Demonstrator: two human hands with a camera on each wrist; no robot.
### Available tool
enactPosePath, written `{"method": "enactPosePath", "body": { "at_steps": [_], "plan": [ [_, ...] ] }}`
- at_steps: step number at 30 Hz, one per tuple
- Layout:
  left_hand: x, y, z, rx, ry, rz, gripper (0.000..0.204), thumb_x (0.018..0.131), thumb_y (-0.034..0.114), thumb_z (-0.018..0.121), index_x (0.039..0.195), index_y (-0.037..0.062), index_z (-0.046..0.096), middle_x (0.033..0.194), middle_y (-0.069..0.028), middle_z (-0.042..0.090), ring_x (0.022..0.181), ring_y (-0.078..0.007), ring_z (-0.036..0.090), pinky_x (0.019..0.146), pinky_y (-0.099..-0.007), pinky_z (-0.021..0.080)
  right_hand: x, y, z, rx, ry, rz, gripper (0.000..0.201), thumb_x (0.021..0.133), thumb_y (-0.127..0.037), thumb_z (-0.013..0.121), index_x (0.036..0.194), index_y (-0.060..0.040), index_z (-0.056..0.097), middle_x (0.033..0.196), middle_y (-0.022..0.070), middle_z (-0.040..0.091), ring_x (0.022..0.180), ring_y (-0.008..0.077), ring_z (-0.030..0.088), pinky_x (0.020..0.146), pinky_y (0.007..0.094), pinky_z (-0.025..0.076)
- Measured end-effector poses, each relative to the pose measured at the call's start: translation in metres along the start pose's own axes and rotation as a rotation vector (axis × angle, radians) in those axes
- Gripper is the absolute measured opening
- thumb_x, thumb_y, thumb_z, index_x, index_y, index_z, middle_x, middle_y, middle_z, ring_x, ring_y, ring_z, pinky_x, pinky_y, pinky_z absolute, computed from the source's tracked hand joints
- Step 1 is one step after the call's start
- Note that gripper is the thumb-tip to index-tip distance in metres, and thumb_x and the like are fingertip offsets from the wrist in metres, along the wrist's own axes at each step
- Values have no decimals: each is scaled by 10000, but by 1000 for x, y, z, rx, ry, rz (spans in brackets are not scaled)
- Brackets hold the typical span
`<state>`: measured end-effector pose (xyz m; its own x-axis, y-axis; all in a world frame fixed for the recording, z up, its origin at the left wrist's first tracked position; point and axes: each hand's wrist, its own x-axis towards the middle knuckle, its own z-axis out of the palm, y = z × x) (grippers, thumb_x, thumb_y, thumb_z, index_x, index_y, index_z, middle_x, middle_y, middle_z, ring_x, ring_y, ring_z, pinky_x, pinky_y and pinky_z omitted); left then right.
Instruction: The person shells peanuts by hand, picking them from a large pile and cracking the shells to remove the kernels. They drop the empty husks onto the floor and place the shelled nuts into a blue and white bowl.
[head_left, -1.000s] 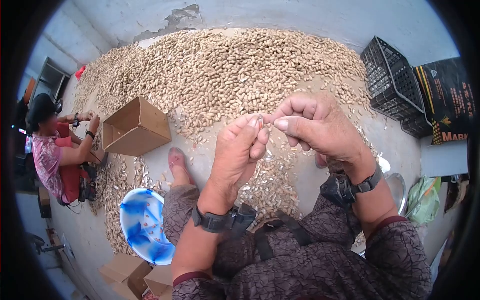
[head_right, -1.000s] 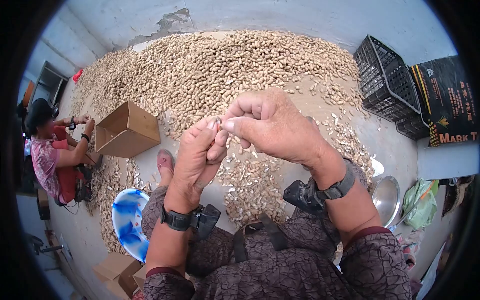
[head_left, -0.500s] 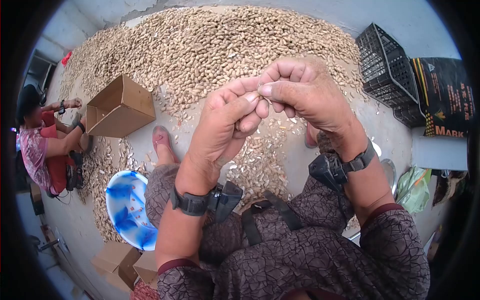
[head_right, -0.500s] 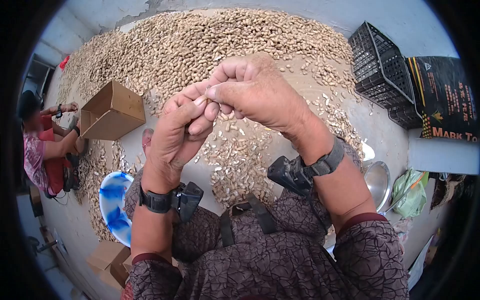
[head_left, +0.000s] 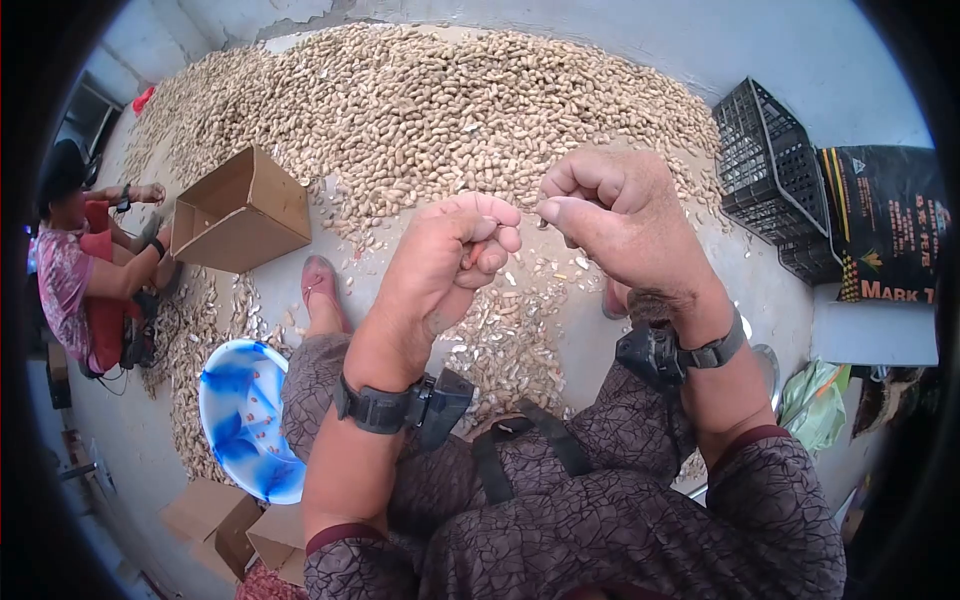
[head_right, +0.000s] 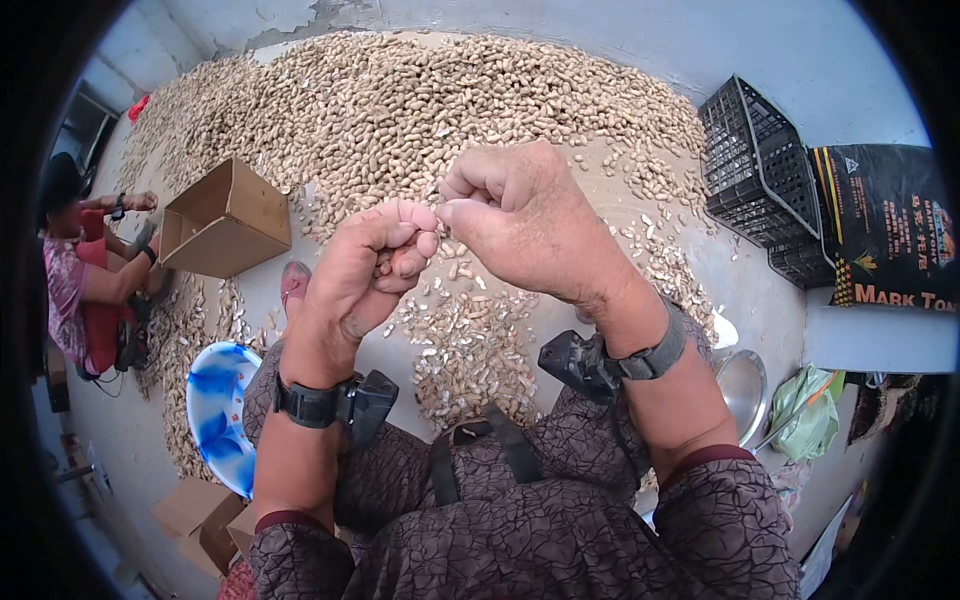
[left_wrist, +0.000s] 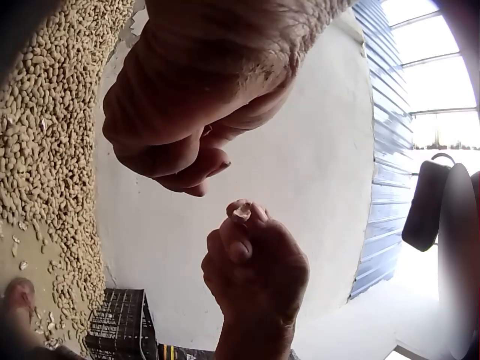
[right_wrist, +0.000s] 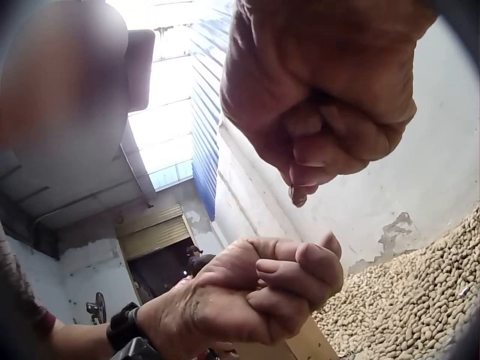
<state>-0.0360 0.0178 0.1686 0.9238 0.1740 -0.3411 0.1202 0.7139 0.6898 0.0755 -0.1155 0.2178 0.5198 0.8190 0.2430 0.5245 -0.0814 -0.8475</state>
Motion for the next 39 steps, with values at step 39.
{"method": "enactPosePath", "body": {
  "at_steps": [39],
  "plan": [
    [-9,-31,24,660,-6,318,203,819,107,537,984,-5,499,686,26,490,521,1,381,435,-136,284,4,23,31,139,-108,564,401,878,-368,354,827,-32,566,740,47,554,564,92,478,491,243,376]
  ]
}}
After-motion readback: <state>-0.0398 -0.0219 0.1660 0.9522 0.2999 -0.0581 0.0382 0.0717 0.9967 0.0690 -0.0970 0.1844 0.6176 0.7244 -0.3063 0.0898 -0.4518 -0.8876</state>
